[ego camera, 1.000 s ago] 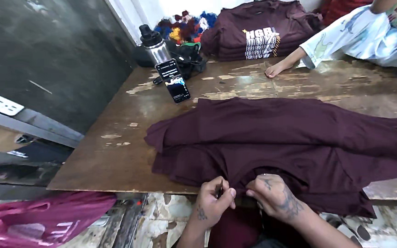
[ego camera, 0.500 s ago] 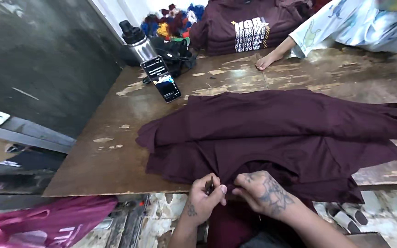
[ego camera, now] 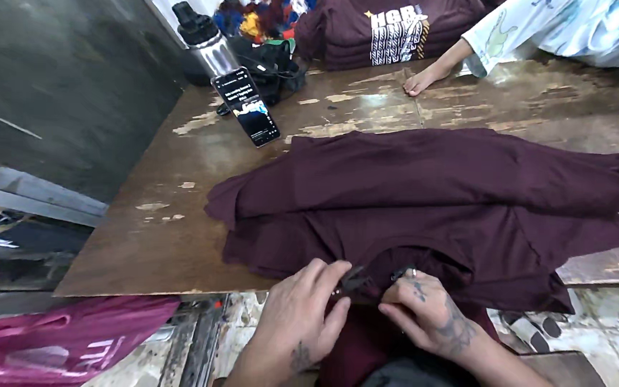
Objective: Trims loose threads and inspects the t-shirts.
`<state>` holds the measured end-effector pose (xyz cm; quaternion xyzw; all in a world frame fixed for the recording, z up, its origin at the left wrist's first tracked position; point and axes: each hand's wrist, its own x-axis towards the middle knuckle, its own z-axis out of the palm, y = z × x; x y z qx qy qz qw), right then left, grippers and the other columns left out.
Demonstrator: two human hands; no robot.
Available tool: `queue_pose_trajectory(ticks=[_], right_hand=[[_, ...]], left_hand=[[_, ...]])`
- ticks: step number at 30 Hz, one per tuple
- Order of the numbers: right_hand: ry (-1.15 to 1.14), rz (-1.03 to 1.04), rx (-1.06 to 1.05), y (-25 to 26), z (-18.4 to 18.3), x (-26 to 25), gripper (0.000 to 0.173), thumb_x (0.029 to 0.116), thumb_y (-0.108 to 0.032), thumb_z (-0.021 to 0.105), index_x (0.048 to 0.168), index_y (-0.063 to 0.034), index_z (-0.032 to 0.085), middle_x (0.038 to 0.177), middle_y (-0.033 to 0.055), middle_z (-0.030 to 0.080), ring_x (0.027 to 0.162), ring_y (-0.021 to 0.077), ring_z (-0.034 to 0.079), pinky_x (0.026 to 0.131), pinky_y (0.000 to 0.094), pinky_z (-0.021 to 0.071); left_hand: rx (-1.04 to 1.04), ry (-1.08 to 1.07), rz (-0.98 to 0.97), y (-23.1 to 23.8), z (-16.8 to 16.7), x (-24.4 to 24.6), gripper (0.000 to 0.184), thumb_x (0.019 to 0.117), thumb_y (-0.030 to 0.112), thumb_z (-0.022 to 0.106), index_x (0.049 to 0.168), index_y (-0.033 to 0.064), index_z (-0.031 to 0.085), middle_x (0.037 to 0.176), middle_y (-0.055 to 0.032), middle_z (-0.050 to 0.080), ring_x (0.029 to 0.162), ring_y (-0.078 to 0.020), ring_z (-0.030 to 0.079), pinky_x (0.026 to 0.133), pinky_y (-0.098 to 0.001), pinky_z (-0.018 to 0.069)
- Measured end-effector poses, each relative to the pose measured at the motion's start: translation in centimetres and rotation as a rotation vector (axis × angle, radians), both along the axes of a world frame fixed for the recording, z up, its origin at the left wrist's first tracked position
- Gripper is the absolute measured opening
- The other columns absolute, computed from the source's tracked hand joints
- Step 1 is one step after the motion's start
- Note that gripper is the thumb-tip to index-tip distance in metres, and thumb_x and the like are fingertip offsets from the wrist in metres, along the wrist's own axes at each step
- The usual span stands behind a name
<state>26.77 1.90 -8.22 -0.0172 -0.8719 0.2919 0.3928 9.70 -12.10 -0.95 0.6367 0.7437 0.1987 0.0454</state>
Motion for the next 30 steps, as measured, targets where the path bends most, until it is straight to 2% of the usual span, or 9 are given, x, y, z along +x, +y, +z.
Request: queue_pose_trajectory(ticks=[6, 10, 13, 15, 17, 21, 24, 27, 30], right_hand=[[0.112, -0.013, -0.005, -0.5, -1.8, -0.2, 0.016, 0.0960, -0.018, 0.057, 0.082, -0.0099, 0.062, 0.067, 0.0028, 0.062, 0.064, 0.0126, 0.060, 0.068, 0.0248, 0.0482], [0.138, 0.133, -0.024, -0.9, -2.4, 0.4, 0.019, 0.1015, -0.020, 0.057, 0.087, -0.0109, 0.065, 0.071, 0.0020, 0.063, 0.070, 0.0115, 0.059, 0.084, 0.0261, 0.0453], [0.125, 0.129, 0.026, -0.8, -2.3, 1.1, 0.039, 0.1051, -0.040, 0.056, 0.078, -0.0123, 0.063, 0.063, 0.0005, 0.060, 0.063, 0.0109, 0.059, 0.084, 0.0279, 0.0467], [0.079, 0.007, 0.106, -0.4, -1.2, 0.4, 0.046, 0.1037, -0.053, 0.050, 0.088, -0.0122, 0.062, 0.072, 0.0037, 0.060, 0.074, 0.0173, 0.061, 0.085, 0.0326, 0.0497], [-0.034, -0.040, 0.128, 0.3, 0.2, -0.9, 0.037, 0.1023, -0.040, 0.054, 0.116, -0.0068, 0.065, 0.094, 0.0083, 0.072, 0.091, 0.0242, 0.069, 0.086, 0.0398, 0.0541], [-0.115, 0.169, -0.177, 2.5, 1.2, -2.2, 0.043, 0.0966, -0.004, 0.053, 0.138, 0.0055, 0.056, 0.075, 0.0127, 0.066, 0.063, 0.0220, 0.062, 0.066, 0.0351, 0.0557], [-0.144, 0.334, -0.279, 3.6, 1.4, -2.2, 0.039, 0.0975, -0.002, 0.050, 0.133, 0.0027, 0.064, 0.083, 0.0158, 0.067, 0.067, 0.0195, 0.059, 0.068, 0.0310, 0.0527], [-0.198, 0.380, -0.254, 4.0, 1.7, -2.3, 0.037, 0.0965, -0.002, 0.049, 0.127, 0.0022, 0.069, 0.111, 0.0181, 0.075, 0.094, 0.0208, 0.073, 0.091, 0.0317, 0.0558], [-0.249, 0.286, -0.208, 3.4, 1.7, -2.6, 0.034, 0.0951, -0.007, 0.054, 0.123, 0.0018, 0.072, 0.092, 0.0166, 0.074, 0.078, 0.0245, 0.069, 0.078, 0.0376, 0.0567]], left_hand=[[0.085, 0.312, -0.208, -0.4, 0.9, 0.8, 0.028, 0.0924, 0.016, 0.055, 0.111, 0.0139, 0.076, 0.087, -0.0071, 0.071, 0.072, -0.0261, 0.070, 0.054, -0.0392, 0.0534], [0.119, 0.298, -0.181, -0.6, -0.2, 0.4, 0.029, 0.0887, 0.012, 0.055, 0.106, 0.0165, 0.077, 0.083, -0.0047, 0.070, 0.065, -0.0225, 0.068, 0.049, -0.0372, 0.0524], [0.121, 0.087, -0.046, -0.8, -0.6, -0.7, 0.034, 0.0927, 0.024, 0.058, 0.121, 0.0108, 0.072, 0.090, -0.0103, 0.069, 0.069, -0.0253, 0.068, 0.053, -0.0430, 0.0545], [0.123, 0.047, 0.072, -0.8, -1.7, -1.9, 0.043, 0.0869, 0.019, 0.064, 0.127, 0.0051, 0.069, 0.095, -0.0147, 0.073, 0.073, -0.0315, 0.072, 0.058, -0.0513, 0.0565], [0.168, 0.028, 0.137, -1.0, -3.6, -3.2, 0.026, 0.0896, 0.012, 0.062, 0.111, 0.0017, 0.074, 0.092, -0.0147, 0.075, 0.077, -0.0311, 0.074, 0.065, -0.0512, 0.0590], [0.405, -0.378, 0.294, -1.2, -5.9, -4.4, 0.037, 0.1069, 0.029, 0.045, 0.092, -0.0008, 0.063, 0.071, 0.0032, 0.057, 0.062, 0.0036, 0.052, 0.060, -0.0151, 0.0454], [0.451, -0.455, 0.281, -1.1, -6.1, -4.6, 0.040, 0.1070, 0.032, 0.047, 0.088, -0.0009, 0.062, 0.066, 0.0057, 0.052, 0.058, 0.0073, 0.046, 0.057, -0.0116, 0.0405], [0.467, -0.426, 0.257, -1.0, -6.2, -4.8, 0.039, 0.1064, 0.030, 0.047, 0.087, -0.0009, 0.062, 0.066, 0.0051, 0.052, 0.059, 0.0074, 0.046, 0.058, -0.0107, 0.0398], [0.474, -0.422, 0.262, -1.0, -6.2, -4.8, 0.037, 0.1055, 0.027, 0.048, 0.086, -0.0015, 0.062, 0.066, 0.0049, 0.052, 0.059, 0.0077, 0.046, 0.058, -0.0101, 0.0395]])
